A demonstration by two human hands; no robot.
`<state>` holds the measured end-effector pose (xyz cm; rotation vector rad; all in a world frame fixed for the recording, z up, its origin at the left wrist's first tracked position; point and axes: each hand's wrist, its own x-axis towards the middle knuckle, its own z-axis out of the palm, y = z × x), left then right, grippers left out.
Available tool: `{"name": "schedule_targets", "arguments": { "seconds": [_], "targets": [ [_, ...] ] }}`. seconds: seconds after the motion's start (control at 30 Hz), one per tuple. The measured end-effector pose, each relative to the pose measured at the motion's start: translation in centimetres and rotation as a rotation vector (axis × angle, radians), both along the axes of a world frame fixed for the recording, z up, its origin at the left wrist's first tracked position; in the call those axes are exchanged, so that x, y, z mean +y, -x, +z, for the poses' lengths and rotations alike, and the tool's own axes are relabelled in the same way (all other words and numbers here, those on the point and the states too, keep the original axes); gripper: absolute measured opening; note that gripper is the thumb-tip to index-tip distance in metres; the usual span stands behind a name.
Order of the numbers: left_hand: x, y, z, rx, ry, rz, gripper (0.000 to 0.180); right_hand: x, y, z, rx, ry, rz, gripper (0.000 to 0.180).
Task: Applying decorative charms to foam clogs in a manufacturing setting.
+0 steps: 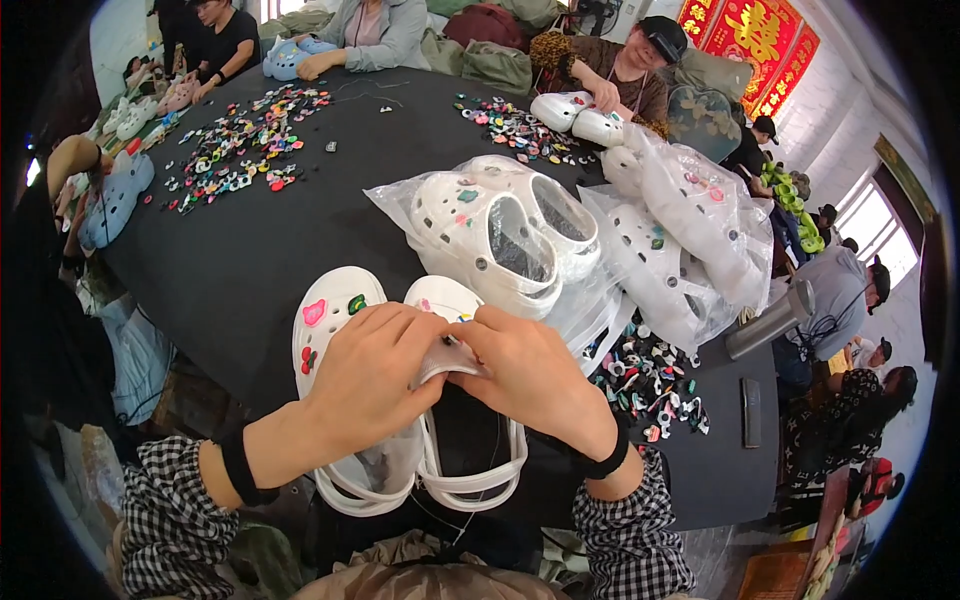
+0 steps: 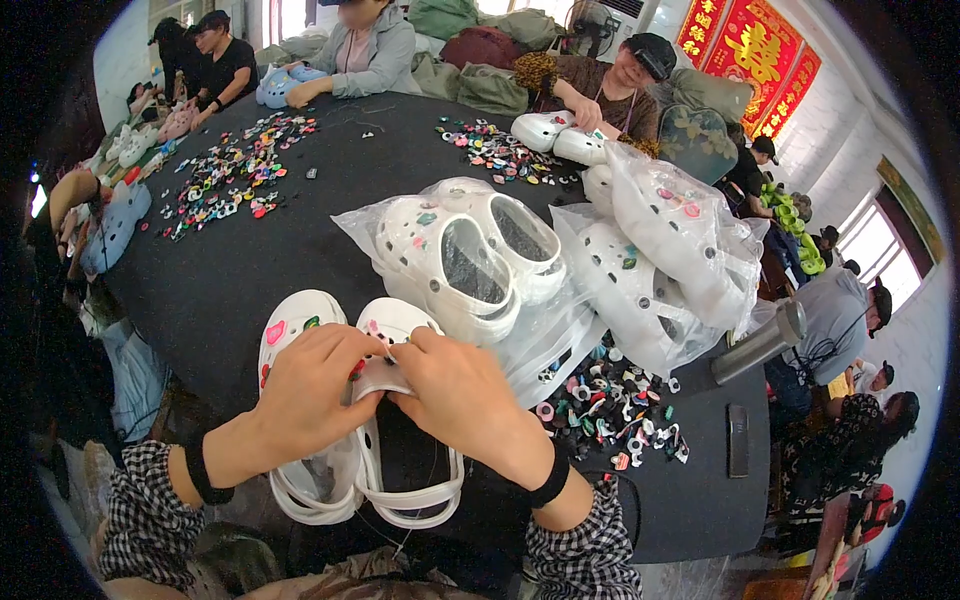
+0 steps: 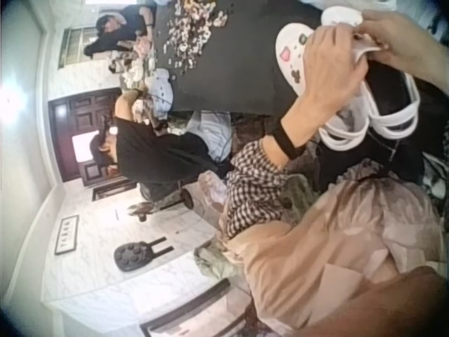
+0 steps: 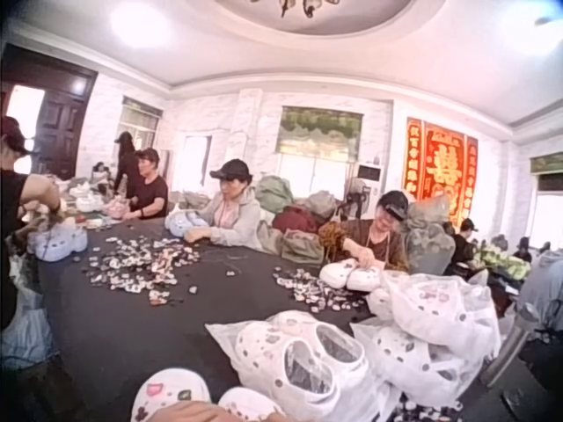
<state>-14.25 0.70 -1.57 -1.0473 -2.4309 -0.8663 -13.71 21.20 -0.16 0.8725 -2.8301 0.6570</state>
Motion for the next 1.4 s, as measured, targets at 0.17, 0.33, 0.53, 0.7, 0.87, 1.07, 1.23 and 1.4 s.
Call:
{"name": "schedule_targets", "arguments": {
  "seconds": [0.17,0.33,0.53,0.7,0.87,1.07,1.23,1.4],
  "targets": [
    [0.1,-0.1,-0.1,0.057,0.014,0.016,0.040,0.0,-0.4,0.1,0.011,-0.022,0.018,0.043],
    [0.1,0.0,-0.3,0.097,0.004,0.011,0.040,-0.4,-1.1,0.0,0.065,-0.073,-0.003,0.045],
    [-0.3,0.6,-0.4,0.030,0.032,-0.090,0.040,-0.8,-1.3,-0.4,0.229,-0.139,-0.027,0.020],
    [-0.1,0.7,-0.3,0.041,0.010,-0.137,0.039,-0.4,-1.2,-0.3,0.169,-0.171,-0.021,0.032],
    [-0.2,0.8,0.0,0.010,0.042,-0.140,0.042,-0.6,-1.2,0.2,0.152,-0.113,-0.036,0.028],
    [-0.1,0.6,0.1,-0.053,0.036,-0.107,0.044,-1.0,-1.1,0.2,0.181,-0.048,-0.062,0.025],
    [-0.3,0.5,0.2,-0.110,0.055,-0.074,0.044,-1.0,-1.1,0.2,0.146,-0.065,-0.031,0.020],
    [0.2,0.0,0.1,0.050,0.023,0.019,0.044,-1.1,-1.3,-0.3,0.254,-0.130,-0.034,0.012]
  ]
}}
